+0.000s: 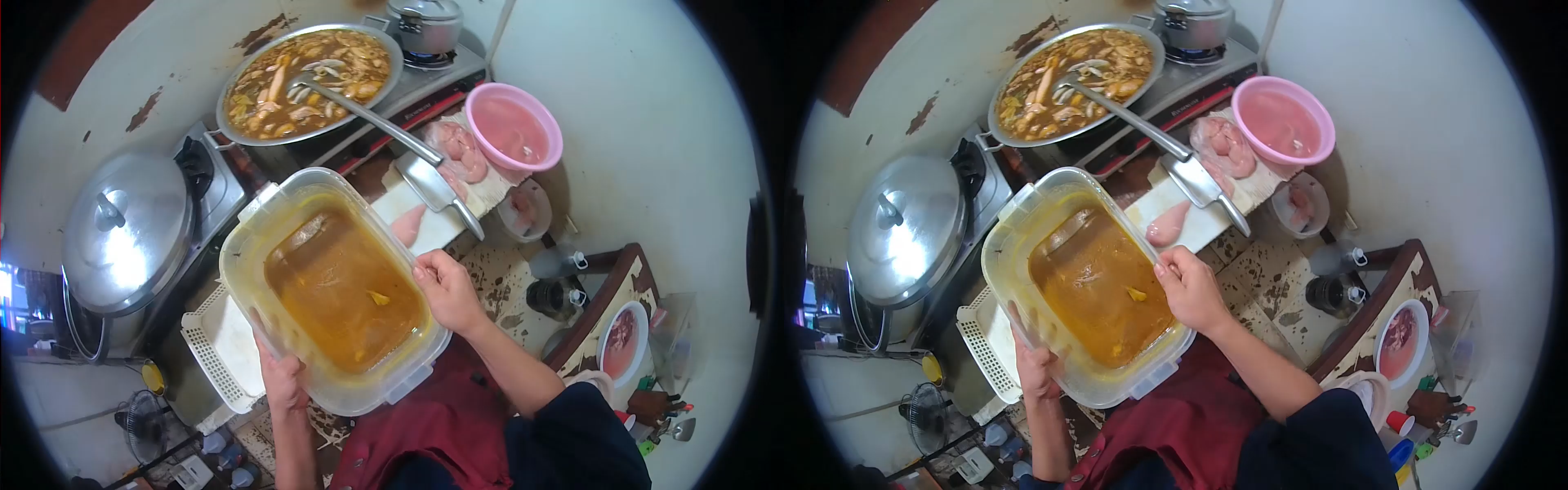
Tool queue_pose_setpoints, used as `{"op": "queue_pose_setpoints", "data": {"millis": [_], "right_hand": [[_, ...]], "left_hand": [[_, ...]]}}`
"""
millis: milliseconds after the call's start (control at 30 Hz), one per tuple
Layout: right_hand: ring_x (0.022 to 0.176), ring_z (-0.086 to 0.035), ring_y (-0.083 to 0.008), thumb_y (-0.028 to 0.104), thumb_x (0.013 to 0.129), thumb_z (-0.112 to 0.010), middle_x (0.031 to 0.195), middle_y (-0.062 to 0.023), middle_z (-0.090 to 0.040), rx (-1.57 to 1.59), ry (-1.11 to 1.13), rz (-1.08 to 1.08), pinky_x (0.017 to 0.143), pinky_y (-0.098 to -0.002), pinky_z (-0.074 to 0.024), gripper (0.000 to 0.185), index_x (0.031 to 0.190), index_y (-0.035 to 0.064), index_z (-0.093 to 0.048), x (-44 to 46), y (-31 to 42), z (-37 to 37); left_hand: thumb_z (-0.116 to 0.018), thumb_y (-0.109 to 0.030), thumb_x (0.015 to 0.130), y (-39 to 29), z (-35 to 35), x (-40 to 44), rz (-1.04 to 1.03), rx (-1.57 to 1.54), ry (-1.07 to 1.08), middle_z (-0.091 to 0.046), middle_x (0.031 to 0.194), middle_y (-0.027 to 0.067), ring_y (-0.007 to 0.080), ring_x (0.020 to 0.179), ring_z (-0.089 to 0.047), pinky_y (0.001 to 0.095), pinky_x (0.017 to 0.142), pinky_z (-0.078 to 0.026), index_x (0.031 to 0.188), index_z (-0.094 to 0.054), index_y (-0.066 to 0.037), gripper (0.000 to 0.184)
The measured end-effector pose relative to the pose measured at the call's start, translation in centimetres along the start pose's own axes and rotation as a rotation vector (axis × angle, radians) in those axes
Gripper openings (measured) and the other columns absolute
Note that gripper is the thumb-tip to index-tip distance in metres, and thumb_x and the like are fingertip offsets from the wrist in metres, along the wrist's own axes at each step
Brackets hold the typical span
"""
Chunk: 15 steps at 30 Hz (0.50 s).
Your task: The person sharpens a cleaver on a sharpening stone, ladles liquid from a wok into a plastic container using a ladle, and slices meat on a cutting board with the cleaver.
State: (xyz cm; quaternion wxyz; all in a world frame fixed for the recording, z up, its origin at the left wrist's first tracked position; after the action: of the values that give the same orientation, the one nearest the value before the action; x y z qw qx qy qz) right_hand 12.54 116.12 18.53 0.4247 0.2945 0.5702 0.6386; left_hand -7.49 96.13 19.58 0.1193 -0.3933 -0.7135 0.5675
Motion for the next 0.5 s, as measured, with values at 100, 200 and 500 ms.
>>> {"op": "queue_pose_setpoints", "data": {"millis": [100, 200, 500], "right_hand": [[0.065, -0.052, -0.0086, 0.011, 0.091, -0.059, 0.072, -0.0046, -0.058, 0.063, -0.04, -0.016, 0.06, -0.0263, -0.044, 0.015, 0.095, -0.0035, -0.057, -2.9, -0.9, 3.8], [0.065, -0.056, -0.0131, 0.011, 0.09, -0.06, 0.075, -0.0096, -0.062, 0.131, -0.109, -0.021, 0.061, -0.0296, -0.0463, 0.014, 0.096, -0.0016, -0.058, -5.9, -2.8, 8.0], [0.067, -0.053, -0.015, 0.011, 0.092, -0.059, 0.077, -0.0083, -0.056, 0.088, -0.458, 0.028, 0.062, -0.0309, -0.0448, 0.011, 0.095, 0.001, -0.054, -15.4, -6.7, 24.9]], "left_hand": [[-0.047, 0.003, 0.054, 1.8, -1.6, -1.8, 0.027, 0.028, 0.058, -0.016, 0.154, 0.0157, 0.0382, 0.133, -0.034, 0.0471, 0.093, -0.048, 0.153, -0.008, -0.023, 0.11], [-0.049, 0.001, 0.053, 3.8, -4.7, -3.9, 0.113, 0.123, 0.042, -0.01, 0.155, 0.016, 0.0461, 0.133, -0.029, 0.0543, 0.091, -0.046, 0.153, -0.009, -0.03, 0.112], [-0.051, 0.002, 0.057, 11.5, -20.0, -8.4, 0.228, 0.145, 0.359, -0.012, 0.155, 0.0156, 0.0448, 0.134, -0.029, 0.0558, 0.093, -0.045, 0.153, -0.011, -0.026, 0.107]]}}
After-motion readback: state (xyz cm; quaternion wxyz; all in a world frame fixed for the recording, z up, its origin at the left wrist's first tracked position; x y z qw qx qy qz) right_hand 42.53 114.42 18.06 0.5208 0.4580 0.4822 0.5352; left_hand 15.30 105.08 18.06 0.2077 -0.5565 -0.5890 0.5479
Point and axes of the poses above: each hand's wrist, its own x-axis towards the middle knuckle, its own z-axis out of the back of the hand, y = z × x, the point moved 6 cm from there along x, towards the middle knuckle
